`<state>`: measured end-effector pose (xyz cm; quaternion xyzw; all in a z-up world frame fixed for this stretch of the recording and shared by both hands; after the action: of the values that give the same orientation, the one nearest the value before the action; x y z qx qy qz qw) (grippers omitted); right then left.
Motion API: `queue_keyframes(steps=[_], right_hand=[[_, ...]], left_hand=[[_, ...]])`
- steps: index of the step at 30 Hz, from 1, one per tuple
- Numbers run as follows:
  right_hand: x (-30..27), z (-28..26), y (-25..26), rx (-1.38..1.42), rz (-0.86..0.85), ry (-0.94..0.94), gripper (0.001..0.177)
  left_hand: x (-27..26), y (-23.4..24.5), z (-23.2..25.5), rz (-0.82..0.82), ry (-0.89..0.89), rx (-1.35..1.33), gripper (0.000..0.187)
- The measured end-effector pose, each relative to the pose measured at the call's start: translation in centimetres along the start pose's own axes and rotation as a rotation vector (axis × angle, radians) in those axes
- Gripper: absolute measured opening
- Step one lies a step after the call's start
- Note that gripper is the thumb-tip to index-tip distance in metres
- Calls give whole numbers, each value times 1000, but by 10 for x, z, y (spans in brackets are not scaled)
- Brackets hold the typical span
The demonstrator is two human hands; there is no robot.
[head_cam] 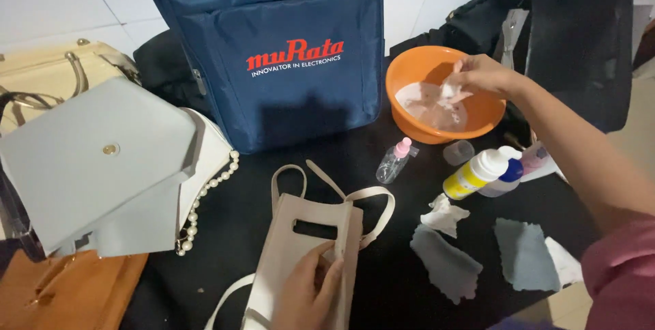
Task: Cleaning a white leather handbag using a cloth, soapy water, and cleaning solutions on a workbench.
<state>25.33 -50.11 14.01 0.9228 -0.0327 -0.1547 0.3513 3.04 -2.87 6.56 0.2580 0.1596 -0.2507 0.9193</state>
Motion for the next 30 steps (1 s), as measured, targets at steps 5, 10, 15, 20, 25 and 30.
queue_keyframes(steps=[5,10,15,20,25,30], right_hand=[[-11,19,-13,206,-58,-251,46],[-18,-2,-1,0,11,-93,38],[-11,-15,2,-226,145,-7,76],[-19,-44,12,-178,295,204,73],[-25,-62,24,96,333,252,59],[-22,-59,31,-147,382,397,52]], left_hand=[[-2,-3,-2,76,53,0,43],[-18,0,-9,109,-24,-28,46],[-50,-15,-21,252,-223,-80,48],[-88,-15,-27,531,-170,-56,43],[-86,-22,-8,490,-68,-10,42],[-84,-23,10,374,-15,115,42]])
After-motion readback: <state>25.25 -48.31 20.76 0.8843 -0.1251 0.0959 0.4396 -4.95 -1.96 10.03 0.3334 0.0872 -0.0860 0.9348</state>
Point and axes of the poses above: each hand's wrist, its own x-axis towards the middle knuckle, its own y-axis out of the back of the hand, z = x × y, the point moved 8 cm from there along x, towards the middle knuckle, and after that the axes turned 5 degrees about -x, right-handed, at the moved point
